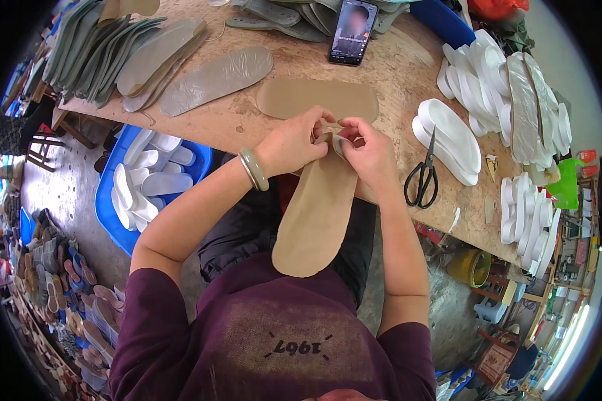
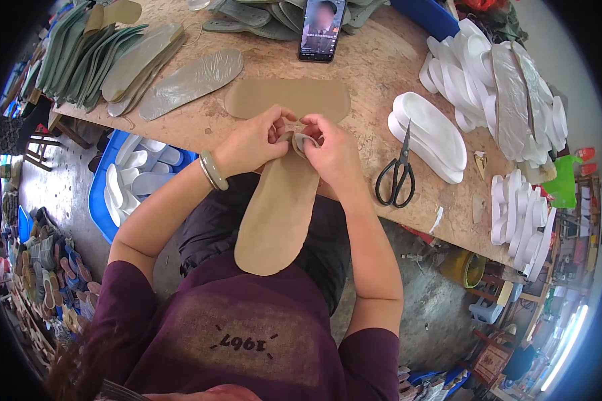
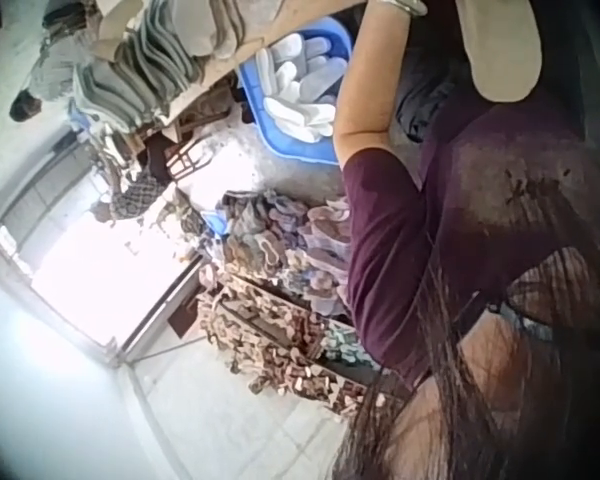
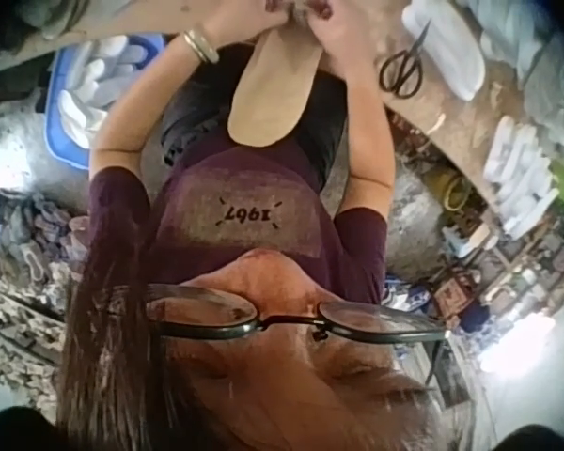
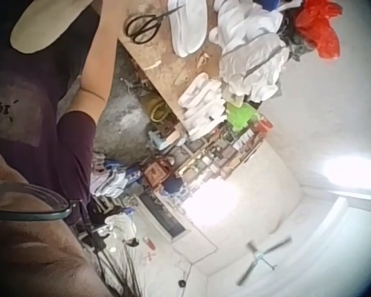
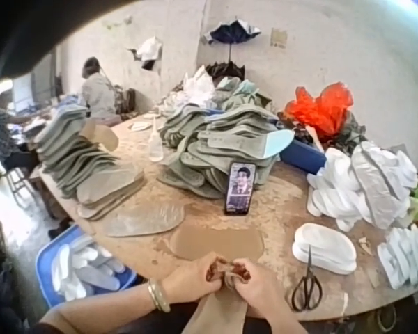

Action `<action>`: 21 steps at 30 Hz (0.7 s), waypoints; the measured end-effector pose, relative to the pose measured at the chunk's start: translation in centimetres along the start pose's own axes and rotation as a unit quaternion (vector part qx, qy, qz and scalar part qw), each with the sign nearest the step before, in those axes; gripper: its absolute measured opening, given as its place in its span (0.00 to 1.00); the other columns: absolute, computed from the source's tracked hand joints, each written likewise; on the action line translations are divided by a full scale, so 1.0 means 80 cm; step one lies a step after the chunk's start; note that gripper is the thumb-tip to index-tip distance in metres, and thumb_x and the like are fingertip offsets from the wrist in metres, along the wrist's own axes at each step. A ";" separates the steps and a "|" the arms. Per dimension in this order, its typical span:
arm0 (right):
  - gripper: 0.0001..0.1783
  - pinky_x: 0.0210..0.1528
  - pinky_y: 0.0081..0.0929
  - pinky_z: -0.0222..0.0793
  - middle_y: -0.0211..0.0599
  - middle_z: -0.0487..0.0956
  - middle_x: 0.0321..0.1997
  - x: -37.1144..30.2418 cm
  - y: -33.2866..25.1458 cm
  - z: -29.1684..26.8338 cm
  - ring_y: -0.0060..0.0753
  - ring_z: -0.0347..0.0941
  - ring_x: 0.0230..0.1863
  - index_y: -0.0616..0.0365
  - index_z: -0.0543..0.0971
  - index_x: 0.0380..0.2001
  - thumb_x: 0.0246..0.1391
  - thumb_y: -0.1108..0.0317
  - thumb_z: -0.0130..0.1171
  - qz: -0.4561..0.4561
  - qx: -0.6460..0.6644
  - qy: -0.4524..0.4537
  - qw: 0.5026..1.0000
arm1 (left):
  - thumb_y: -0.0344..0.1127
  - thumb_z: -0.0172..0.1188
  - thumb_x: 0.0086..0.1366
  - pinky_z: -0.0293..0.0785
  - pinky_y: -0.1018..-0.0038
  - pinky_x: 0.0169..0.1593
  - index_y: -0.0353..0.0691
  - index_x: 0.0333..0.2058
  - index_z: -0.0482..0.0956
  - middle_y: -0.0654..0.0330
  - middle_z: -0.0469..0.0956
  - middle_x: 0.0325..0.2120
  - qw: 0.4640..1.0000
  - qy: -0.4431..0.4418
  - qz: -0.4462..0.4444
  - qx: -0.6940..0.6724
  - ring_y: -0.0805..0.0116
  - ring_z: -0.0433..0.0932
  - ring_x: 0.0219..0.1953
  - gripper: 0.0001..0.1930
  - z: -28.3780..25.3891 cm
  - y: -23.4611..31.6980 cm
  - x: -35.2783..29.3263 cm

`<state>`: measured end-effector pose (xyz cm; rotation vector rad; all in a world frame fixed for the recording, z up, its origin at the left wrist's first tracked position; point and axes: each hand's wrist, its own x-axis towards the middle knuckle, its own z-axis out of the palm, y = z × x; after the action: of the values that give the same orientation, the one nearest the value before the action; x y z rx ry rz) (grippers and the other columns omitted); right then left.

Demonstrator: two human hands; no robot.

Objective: Cutting and assembling shoe insoles and components at a workshop workbench.

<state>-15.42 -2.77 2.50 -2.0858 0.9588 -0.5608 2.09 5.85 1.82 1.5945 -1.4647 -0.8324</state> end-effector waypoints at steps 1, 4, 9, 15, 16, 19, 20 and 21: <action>0.19 0.44 0.28 0.78 0.41 0.85 0.40 0.003 0.004 0.001 0.32 0.83 0.39 0.59 0.78 0.49 0.51 0.76 0.61 -0.007 0.028 -0.004 1.000 | 0.30 0.61 0.57 0.75 0.70 0.39 0.34 0.40 0.76 0.57 0.77 0.31 1.000 -0.013 -0.006 -0.016 0.66 0.77 0.32 0.12 -0.003 0.001 0.003; 0.21 0.47 0.27 0.77 0.41 0.85 0.42 0.005 0.013 -0.001 0.31 0.82 0.41 0.61 0.77 0.51 0.52 0.76 0.59 0.003 0.088 -0.021 0.996 | 0.29 0.61 0.57 0.75 0.70 0.39 0.35 0.42 0.77 0.57 0.76 0.31 0.998 -0.004 0.047 0.040 0.66 0.77 0.33 0.13 -0.004 -0.001 0.011; 0.23 0.50 0.25 0.76 0.40 0.84 0.45 0.007 0.026 -0.002 0.28 0.81 0.46 0.64 0.76 0.54 0.53 0.77 0.58 0.030 0.201 -0.058 0.978 | 0.29 0.60 0.57 0.75 0.70 0.40 0.36 0.43 0.77 0.56 0.76 0.31 0.998 0.000 0.057 0.041 0.65 0.77 0.33 0.14 0.003 0.000 0.013; 0.21 0.52 0.26 0.75 0.42 0.84 0.47 0.008 0.015 0.004 0.29 0.81 0.48 0.64 0.76 0.53 0.54 0.76 0.59 0.029 0.196 -0.064 0.978 | 0.30 0.61 0.57 0.75 0.69 0.40 0.37 0.41 0.78 0.53 0.78 0.33 0.998 0.021 0.032 0.043 0.60 0.79 0.35 0.12 0.000 -0.008 0.007; 0.21 0.52 0.26 0.75 0.42 0.84 0.48 0.005 0.014 0.002 0.29 0.81 0.48 0.65 0.77 0.53 0.54 0.76 0.59 0.034 0.154 -0.054 0.986 | 0.30 0.60 0.57 0.76 0.67 0.40 0.37 0.40 0.78 0.52 0.78 0.33 0.997 0.034 0.040 0.051 0.59 0.79 0.36 0.12 0.002 -0.009 0.008; 0.20 0.52 0.26 0.75 0.41 0.84 0.47 0.002 0.044 0.006 0.30 0.81 0.48 0.66 0.78 0.52 0.54 0.76 0.59 0.032 0.148 -0.023 0.988 | 0.33 0.60 0.58 0.77 0.63 0.43 0.38 0.40 0.79 0.50 0.79 0.35 0.996 0.030 0.074 0.049 0.53 0.80 0.38 0.12 0.011 -0.007 0.010; 0.20 0.52 0.26 0.75 0.40 0.84 0.46 0.000 0.051 0.006 0.29 0.81 0.48 0.66 0.78 0.52 0.55 0.77 0.58 0.036 0.182 -0.019 0.982 | 0.33 0.60 0.57 0.77 0.63 0.43 0.38 0.40 0.78 0.51 0.79 0.35 0.993 0.041 0.105 0.036 0.53 0.80 0.38 0.11 0.017 -0.017 0.010; 0.19 0.51 0.26 0.75 0.39 0.85 0.46 -0.003 0.053 0.008 0.28 0.81 0.47 0.66 0.78 0.52 0.55 0.78 0.58 0.046 0.216 -0.015 0.975 | 0.32 0.60 0.56 0.77 0.63 0.43 0.38 0.39 0.78 0.52 0.79 0.35 0.995 0.035 0.092 0.023 0.54 0.80 0.39 0.11 0.018 -0.016 0.008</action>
<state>-17.05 -4.13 -1.25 -1.6504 0.8244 -0.6246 1.48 5.04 0.02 1.4815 -1.5629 -0.6365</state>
